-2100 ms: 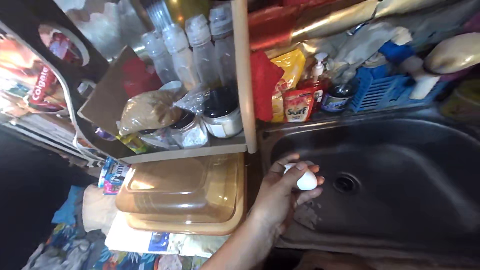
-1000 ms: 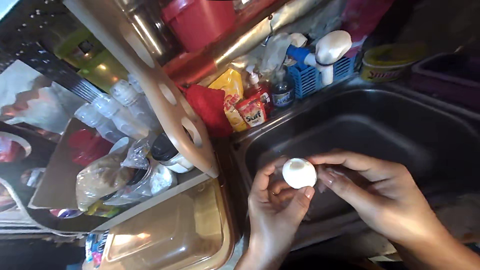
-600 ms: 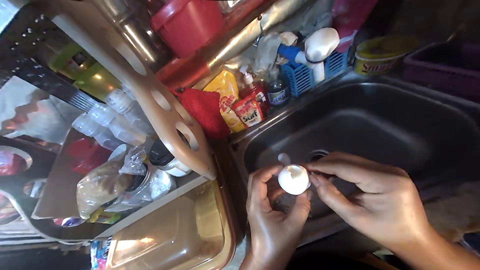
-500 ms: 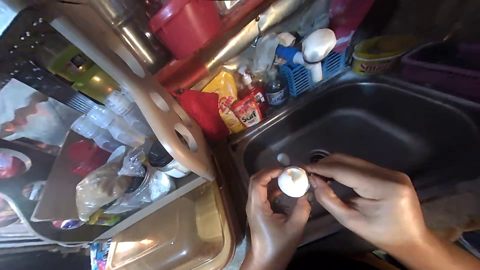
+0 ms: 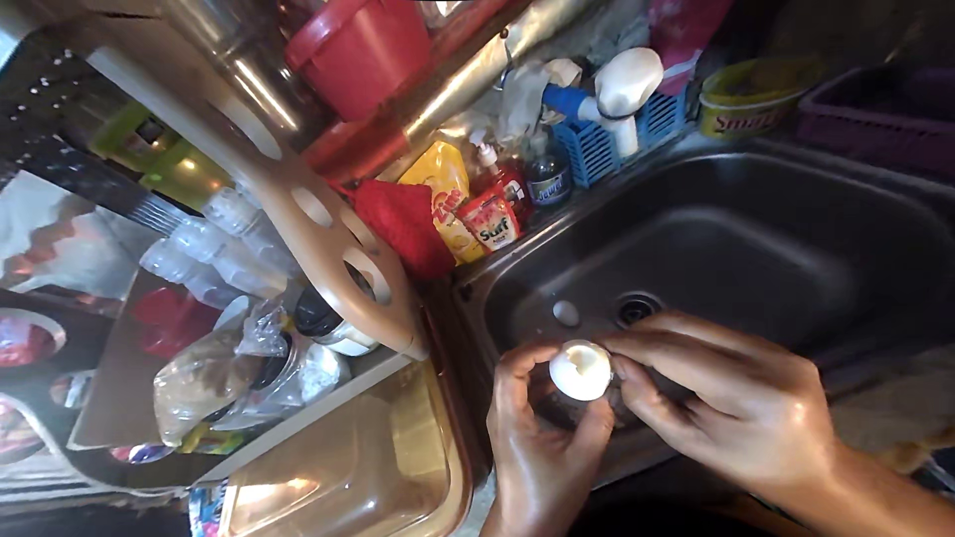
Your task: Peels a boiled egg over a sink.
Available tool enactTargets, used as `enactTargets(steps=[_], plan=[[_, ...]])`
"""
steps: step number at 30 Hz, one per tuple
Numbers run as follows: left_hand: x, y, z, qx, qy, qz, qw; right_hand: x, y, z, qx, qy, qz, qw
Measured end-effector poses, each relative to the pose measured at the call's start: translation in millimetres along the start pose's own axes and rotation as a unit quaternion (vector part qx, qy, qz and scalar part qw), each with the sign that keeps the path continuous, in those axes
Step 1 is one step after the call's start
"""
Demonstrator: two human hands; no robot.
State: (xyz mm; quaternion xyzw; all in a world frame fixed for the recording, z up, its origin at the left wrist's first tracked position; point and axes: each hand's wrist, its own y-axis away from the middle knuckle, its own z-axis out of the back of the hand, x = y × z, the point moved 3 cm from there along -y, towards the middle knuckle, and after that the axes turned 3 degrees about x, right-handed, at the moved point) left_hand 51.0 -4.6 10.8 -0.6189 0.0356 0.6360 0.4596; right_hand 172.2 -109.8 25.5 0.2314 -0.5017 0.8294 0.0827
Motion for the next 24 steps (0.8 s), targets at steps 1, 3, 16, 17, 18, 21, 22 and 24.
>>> enactTargets(steps=[1,3,16,17,18,21,22,24], plan=[[0.3,0.4,-0.1,0.001,0.005,0.002,1.0,0.2,0.0,-0.1,0.0,-0.009,-0.006,1.0],[0.8,1.2,-0.4,0.0,0.01,0.004,1.0,0.5,0.0,-0.4,-0.002,-0.033,-0.02,0.999],[3.7,3.1,-3.8,0.003,0.044,0.024,0.999,1.9,3.4,-3.5,-0.028,-0.061,-0.051,0.996],[3.2,2.6,-3.5,0.002,0.044,0.023,0.999,1.9,3.4,-3.5,-0.027,-0.062,-0.05,0.996],[2.9,2.2,-2.8,0.002,0.044,0.021,0.999,2.0,3.4,-3.2,-0.027,-0.061,-0.049,0.997],[2.8,2.4,-0.2,0.002,0.042,0.02,0.999,3.1,3.0,-2.2,-0.025,-0.041,-0.045,0.998],[2.9,2.8,-0.2,0.003,0.04,0.018,0.999,3.8,2.9,-2.5,-0.027,-0.035,-0.045,0.998],[3.7,3.9,-0.6,0.002,0.032,0.017,0.999,5.4,2.9,-3.2,-0.029,-0.021,-0.038,0.999]])
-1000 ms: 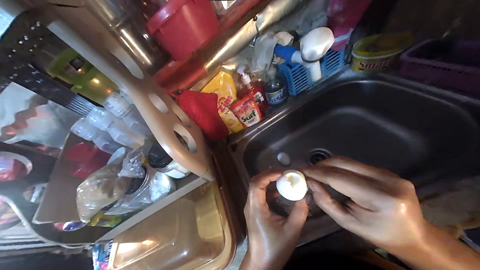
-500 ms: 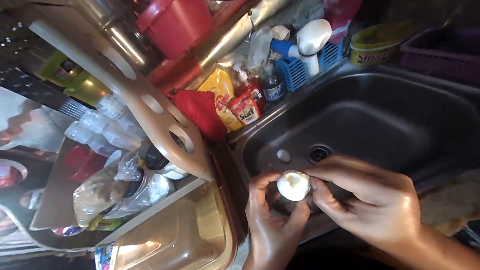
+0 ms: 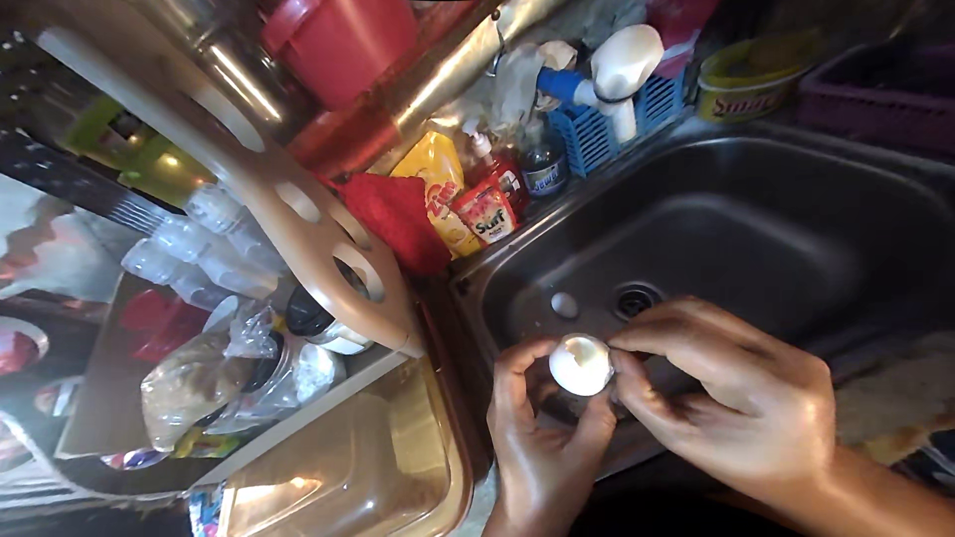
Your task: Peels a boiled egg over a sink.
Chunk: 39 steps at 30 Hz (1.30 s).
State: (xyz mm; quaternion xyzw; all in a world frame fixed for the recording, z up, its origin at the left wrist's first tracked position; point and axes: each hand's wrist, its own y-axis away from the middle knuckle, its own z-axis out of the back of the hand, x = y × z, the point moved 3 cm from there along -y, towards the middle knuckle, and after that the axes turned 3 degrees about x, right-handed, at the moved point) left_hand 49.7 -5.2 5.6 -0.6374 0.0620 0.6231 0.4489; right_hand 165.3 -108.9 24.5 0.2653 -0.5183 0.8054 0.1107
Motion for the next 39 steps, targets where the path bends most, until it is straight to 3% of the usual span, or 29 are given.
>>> enactTargets(steps=[7,13,18,23,30,39], plan=[[-2,1,1,0.031,0.029,0.018,0.999,3,-2,3,0.018,0.032,0.033,0.999],[-2,0,3,0.072,0.184,0.11,0.974,-7,-6,6,0.072,-0.141,-0.101,0.982],[2,4,5,0.103,0.257,0.155,0.948,-14,-6,9,0.118,-0.213,-0.197,0.95],[5,7,5,0.104,0.295,0.184,0.932,-22,-3,11,0.135,-0.229,-0.239,0.934],[4,6,3,0.046,0.191,0.15,0.969,-15,4,11,0.096,-0.132,-0.165,0.973],[1,7,6,0.049,0.126,0.1,0.986,6,4,10,0.07,-0.016,-0.033,0.997]])
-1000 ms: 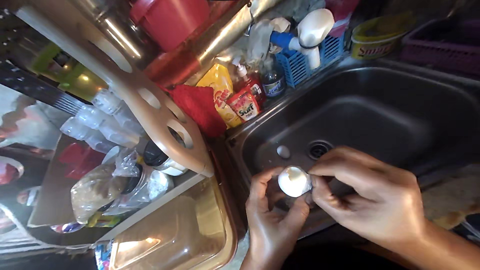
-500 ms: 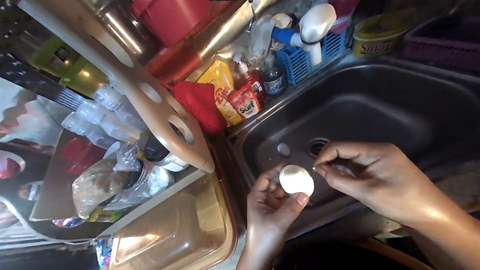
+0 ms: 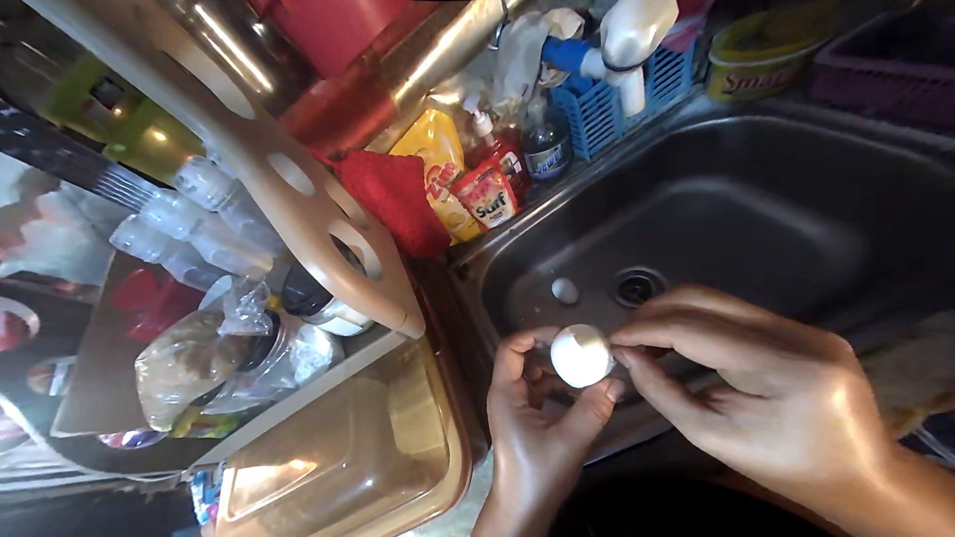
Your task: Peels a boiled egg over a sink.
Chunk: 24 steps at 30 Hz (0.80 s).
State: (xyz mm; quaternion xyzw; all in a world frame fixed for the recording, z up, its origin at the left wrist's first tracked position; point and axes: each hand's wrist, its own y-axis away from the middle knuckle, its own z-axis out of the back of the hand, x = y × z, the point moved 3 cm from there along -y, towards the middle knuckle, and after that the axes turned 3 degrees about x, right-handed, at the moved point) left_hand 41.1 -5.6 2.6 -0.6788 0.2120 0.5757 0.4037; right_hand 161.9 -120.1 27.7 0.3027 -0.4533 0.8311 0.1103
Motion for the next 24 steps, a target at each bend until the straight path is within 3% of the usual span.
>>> enactTargets(steps=[9,24], plan=[[-4.3,1.4,1.9,0.035,0.006,-0.007,0.999,3.2,-3.7,2.2,0.018,0.044,0.046,0.998],[-5.8,3.2,1.4,0.056,0.087,0.045,0.994,-3.7,-2.4,2.3,0.015,-0.055,-0.004,0.998]])
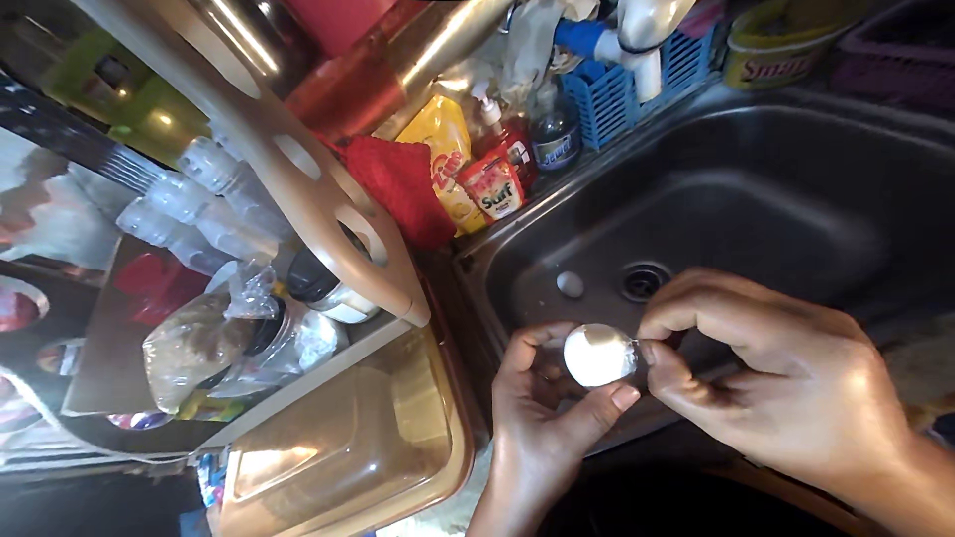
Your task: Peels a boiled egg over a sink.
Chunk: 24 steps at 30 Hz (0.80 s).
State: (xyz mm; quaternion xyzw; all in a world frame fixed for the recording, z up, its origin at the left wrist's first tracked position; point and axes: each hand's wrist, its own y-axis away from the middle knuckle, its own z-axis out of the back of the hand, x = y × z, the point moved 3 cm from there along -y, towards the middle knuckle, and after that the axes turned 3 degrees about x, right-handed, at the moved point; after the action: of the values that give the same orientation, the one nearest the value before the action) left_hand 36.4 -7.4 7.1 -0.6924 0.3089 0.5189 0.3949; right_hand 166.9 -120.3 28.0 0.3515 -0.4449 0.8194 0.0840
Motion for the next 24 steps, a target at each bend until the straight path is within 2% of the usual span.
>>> enactTargets(steps=[8,14,19,24], plan=[[7,1,1,0.031,0.107,0.014,0.994,-9,0,3,0.014,-0.101,-0.096,0.99],[8,0,2,0.025,0.106,0.01,0.994,-15,2,2,0.023,-0.126,-0.133,0.983],[6,0,1,0.009,0.061,-0.005,0.998,-8,2,2,-0.001,-0.106,-0.061,0.992],[1,0,1,-0.004,0.02,-0.004,1.0,0,6,1,-0.021,-0.012,0.022,0.999]])
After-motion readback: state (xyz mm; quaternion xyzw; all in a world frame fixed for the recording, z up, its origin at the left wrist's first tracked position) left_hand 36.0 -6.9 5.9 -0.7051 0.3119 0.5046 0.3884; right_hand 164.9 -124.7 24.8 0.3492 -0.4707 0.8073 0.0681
